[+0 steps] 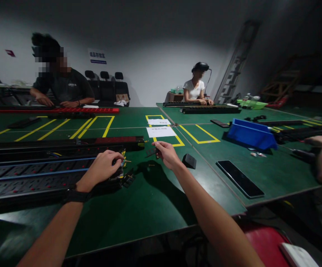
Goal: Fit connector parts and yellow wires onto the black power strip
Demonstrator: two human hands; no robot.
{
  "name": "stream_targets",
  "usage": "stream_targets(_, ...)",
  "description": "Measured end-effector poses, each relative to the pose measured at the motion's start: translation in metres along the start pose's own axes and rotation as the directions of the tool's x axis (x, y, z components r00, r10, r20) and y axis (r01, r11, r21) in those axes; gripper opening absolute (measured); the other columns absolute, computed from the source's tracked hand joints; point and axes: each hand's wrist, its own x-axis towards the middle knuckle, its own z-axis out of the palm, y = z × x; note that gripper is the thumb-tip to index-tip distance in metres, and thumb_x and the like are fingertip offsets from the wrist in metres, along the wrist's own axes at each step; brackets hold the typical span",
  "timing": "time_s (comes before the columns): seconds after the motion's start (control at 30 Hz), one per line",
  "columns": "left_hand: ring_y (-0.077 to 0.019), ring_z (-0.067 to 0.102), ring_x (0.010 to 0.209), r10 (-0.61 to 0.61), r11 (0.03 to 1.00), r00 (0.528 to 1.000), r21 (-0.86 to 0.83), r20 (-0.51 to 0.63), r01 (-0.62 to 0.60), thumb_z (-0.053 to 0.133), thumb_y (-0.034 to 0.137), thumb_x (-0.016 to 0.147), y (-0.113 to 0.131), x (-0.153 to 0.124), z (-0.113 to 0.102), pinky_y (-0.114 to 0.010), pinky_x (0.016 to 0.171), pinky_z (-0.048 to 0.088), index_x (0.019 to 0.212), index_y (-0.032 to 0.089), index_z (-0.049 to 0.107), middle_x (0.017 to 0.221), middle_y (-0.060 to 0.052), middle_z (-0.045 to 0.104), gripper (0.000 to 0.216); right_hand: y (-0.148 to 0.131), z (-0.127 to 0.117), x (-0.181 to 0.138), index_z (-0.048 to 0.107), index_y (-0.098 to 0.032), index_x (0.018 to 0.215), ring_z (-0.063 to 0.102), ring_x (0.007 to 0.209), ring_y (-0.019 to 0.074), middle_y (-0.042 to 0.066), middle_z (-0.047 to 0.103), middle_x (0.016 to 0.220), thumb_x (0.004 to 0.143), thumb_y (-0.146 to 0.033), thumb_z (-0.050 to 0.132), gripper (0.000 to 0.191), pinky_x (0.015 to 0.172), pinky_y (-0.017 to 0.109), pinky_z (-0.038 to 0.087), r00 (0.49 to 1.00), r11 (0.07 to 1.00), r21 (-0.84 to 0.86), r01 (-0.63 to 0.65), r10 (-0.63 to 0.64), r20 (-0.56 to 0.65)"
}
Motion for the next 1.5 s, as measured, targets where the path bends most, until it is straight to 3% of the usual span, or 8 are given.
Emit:
stream_targets(0.17, -0.0296, 0.07, 0.114, -0.012, 1.0, 1.0, 0.003, 0.002, 0.012, 0.052, 0.026, 0.098, 0.001, -0.001, -0.001, -0.047, 0.103, 0.053, 0.104, 0.024, 0.081, 0.11, -0.007, 0.082, 0.029, 0.003, 0.026, -0.011, 0.077, -0.02, 0.091, 0.051, 0.068, 0.0148, 0.001, 0.063, 0.076, 0.074, -0.062, 0.084, 0.046, 0.059, 0.028, 0.039, 0.994, 0.986, -0.136, 0.097, -0.089, 0.06)
stream_targets(0.37, -0.0303, 0.068, 0.116, -0.024, 1.0, 1.0, -0.008, 0.02, 0.024, 0.051, 0.026, 0.1, 0.003, -0.001, -0.001, -0.05, 0.104, 0.051, 0.106, 0.024, 0.08, 0.112, -0.007, 0.081, 0.03, 0.015, 0.03, -0.012, 0.077, -0.019, 0.109, 0.044, 0.061, 0.0125, -0.007, 0.05, 0.066, 0.076, -0.034, 0.075, 0.036, 0.059, 0.027, 0.035, 0.975, 0.89, -0.399, 0.219, -0.18, 0.134)
stream_targets(0.57, -0.0306, 0.068, 0.117, -0.031, 0.999, 0.999, -0.011, 0.029, 0.032, 0.052, 0.026, 0.099, 0.004, -0.001, -0.002, -0.05, 0.105, 0.051, 0.105, 0.024, 0.08, 0.112, -0.007, 0.081, 0.029, 0.026, 0.029, -0.011, 0.077, -0.02, 0.109, 0.065, 0.084, 0.0196, 0.002, 0.07, 0.09, 0.077, -0.016, 0.066, 0.035, 0.076, 0.032, 0.05, 0.928, 0.737, -0.563, 0.373, -0.3, 0.223)
stream_targets(0.83, -0.0299, 0.068, 0.117, -0.029, 1.0, 0.999, -0.006, 0.02, 0.029, 0.052, 0.025, 0.099, 0.006, -0.002, -0.003, -0.049, 0.106, 0.052, 0.104, 0.024, 0.081, 0.112, -0.007, 0.081, 0.03, 0.024, 0.03, -0.016, 0.078, -0.023, 0.115, 0.069, 0.11, 0.0258, 0.009, 0.072, 0.118, 0.081, -0.007, 0.065, 0.039, 0.1, 0.042, 0.055, 0.842, 0.515, -0.68, 0.521, -0.443, 0.309)
stream_targets(1.03, -0.0304, 0.069, 0.116, -0.027, 1.0, 0.999, 0.001, 0.021, 0.027, 0.051, 0.025, 0.099, 0.004, -0.001, -0.002, -0.05, 0.106, 0.052, 0.105, 0.024, 0.082, 0.112, -0.007, 0.081, 0.031, 0.021, 0.033, -0.018, 0.075, -0.023, 0.126, 0.07, 0.115, 0.0265, 0.01, 0.076, 0.123, 0.087, -0.005, 0.062, 0.045, 0.104, 0.043, 0.054, 0.839, 0.455, -0.71, 0.538, -0.376, 0.394)
stream_targets(1.23, -0.0296, 0.069, 0.116, -0.027, 1.0, 0.999, 0.016, 0.02, 0.026, 0.051, 0.027, 0.099, 0.004, -0.001, -0.001, -0.048, 0.106, 0.052, 0.105, 0.025, 0.082, 0.113, -0.008, 0.081, 0.032, 0.014, 0.035, -0.023, 0.069, -0.021, 0.138, 0.068, 0.113, 0.0271, 0.011, 0.074, 0.119, 0.093, -0.009, 0.062, 0.047, 0.101, 0.042, 0.052, 0.867, 0.389, -0.785, 0.482, -0.344, 0.362)
stream_targets(1.4, -0.029, 0.068, 0.116, -0.026, 1.0, 0.999, 0.009, 0.02, 0.026, 0.05, 0.027, 0.099, 0.004, -0.002, -0.002, -0.048, 0.106, 0.052, 0.105, 0.024, 0.082, 0.113, -0.007, 0.081, 0.032, 0.011, 0.036, -0.024, 0.076, -0.021, 0.118, 0.066, 0.103, 0.0269, 0.011, 0.073, 0.109, 0.1, -0.016, 0.059, 0.025, 0.093, 0.041, 0.05, 0.865, 0.328, -0.823, 0.464, -0.37, 0.34)
stream_targets(1.5, -0.0293, 0.068, 0.115, -0.022, 1.0, 1.0, 0.008, 0.02, 0.022, 0.05, 0.026, 0.099, 0.003, -0.002, -0.001, -0.048, 0.106, 0.052, 0.105, 0.024, 0.082, 0.112, -0.007, 0.081, 0.032, 0.014, 0.042, -0.023, 0.075, -0.023, 0.109, 0.066, 0.099, 0.0257, 0.009, 0.073, 0.105, 0.098, -0.016, 0.061, 0.019, 0.091, 0.04, 0.049, 0.846, 0.393, -0.773, 0.497, -0.418, 0.332)
